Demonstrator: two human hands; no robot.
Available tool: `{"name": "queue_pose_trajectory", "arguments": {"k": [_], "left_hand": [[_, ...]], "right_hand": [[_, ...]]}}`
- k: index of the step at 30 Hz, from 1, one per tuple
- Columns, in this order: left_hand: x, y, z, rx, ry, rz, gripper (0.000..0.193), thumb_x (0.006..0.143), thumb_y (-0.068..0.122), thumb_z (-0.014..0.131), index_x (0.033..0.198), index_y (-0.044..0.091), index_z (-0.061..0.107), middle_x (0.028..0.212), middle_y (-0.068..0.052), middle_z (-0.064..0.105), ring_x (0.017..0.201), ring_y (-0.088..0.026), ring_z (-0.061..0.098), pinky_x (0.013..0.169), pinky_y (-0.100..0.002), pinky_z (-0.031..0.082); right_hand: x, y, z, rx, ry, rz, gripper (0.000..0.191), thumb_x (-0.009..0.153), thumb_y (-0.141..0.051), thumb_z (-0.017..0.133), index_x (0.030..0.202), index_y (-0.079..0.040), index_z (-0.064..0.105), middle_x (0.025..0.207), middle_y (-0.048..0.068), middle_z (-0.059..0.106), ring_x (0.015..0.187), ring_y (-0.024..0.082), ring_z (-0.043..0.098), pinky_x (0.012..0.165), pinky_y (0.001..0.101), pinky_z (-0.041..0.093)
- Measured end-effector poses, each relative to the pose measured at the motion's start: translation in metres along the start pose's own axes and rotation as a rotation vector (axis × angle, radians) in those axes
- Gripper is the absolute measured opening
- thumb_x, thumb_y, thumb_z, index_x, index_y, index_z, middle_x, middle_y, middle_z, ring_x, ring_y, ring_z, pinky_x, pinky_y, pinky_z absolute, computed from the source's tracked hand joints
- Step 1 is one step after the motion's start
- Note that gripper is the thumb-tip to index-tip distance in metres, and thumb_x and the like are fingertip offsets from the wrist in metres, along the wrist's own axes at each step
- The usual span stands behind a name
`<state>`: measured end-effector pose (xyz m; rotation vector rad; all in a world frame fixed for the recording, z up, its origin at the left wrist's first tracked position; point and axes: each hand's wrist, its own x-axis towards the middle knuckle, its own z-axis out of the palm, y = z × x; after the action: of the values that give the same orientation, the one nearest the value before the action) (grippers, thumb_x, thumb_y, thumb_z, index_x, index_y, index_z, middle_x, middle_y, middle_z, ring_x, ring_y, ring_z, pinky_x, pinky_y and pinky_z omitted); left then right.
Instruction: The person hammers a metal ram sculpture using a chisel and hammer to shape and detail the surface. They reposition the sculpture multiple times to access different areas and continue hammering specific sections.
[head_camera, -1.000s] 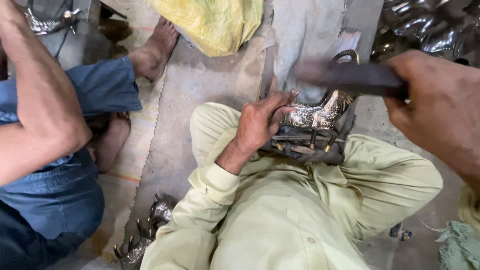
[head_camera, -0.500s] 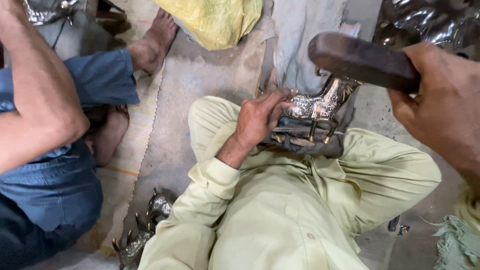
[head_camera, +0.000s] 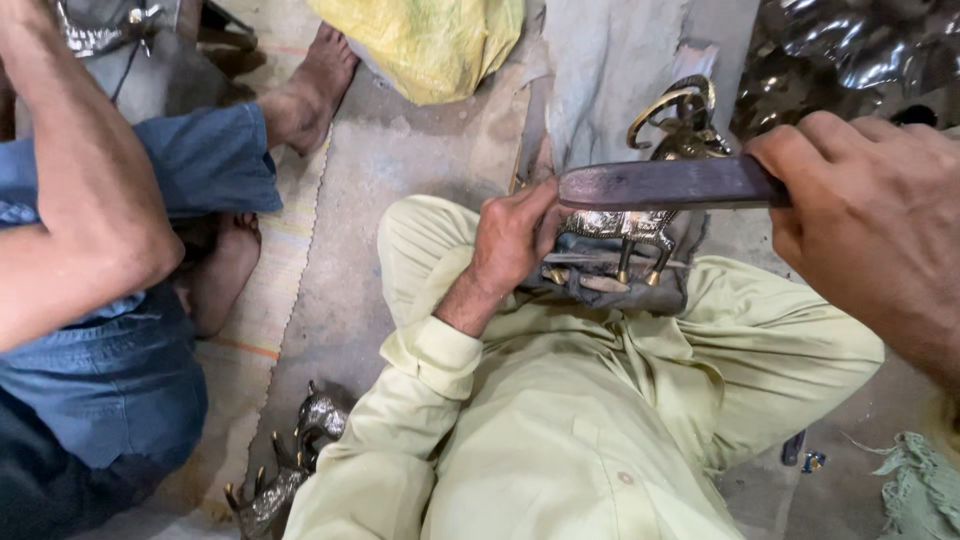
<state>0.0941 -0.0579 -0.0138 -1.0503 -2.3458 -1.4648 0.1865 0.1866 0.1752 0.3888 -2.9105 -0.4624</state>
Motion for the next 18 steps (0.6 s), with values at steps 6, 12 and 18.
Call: {"name": "queue_pose_trajectory", "arguments": {"k": [6, 12, 18], "left_hand": [[-0.002, 0.002, 0.000, -0.023, 0.021, 0.025, 0.033, 0.090, -0.007, 0.066, 0.121, 0.005, 0.065, 0.105, -0.009, 0.079, 0.091, -0.027, 0.078, 0.076, -0.038, 0.062], [-0.004, 0.004, 0.001, -0.007, 0.058, 0.037, 0.026, 0.094, -0.002, 0.071, 0.116, 0.009, 0.067, 0.102, -0.012, 0.075, 0.090, -0.030, 0.077, 0.075, -0.039, 0.061], [-0.003, 0.006, -0.002, 0.004, 0.078, 0.011, 0.025, 0.091, -0.001, 0.072, 0.114, 0.008, 0.069, 0.092, -0.015, 0.073, 0.082, -0.035, 0.072, 0.068, -0.043, 0.057]], "right_hand": [[-0.001, -0.011, -0.006, -0.035, 0.093, 0.007, 0.032, 0.075, -0.015, 0.079, 0.107, -0.011, 0.071, 0.083, 0.005, 0.068, 0.078, 0.023, 0.071, 0.075, 0.0374, 0.056], [-0.002, -0.013, -0.004, -0.040, 0.067, 0.003, 0.029, 0.077, -0.013, 0.082, 0.104, -0.008, 0.072, 0.079, 0.006, 0.068, 0.069, 0.021, 0.070, 0.067, 0.0351, 0.056], [0.000, -0.014, 0.006, -0.057, 0.084, 0.015, 0.033, 0.073, -0.011, 0.080, 0.105, -0.010, 0.072, 0.084, 0.006, 0.069, 0.075, 0.023, 0.071, 0.069, 0.0363, 0.055]]}}
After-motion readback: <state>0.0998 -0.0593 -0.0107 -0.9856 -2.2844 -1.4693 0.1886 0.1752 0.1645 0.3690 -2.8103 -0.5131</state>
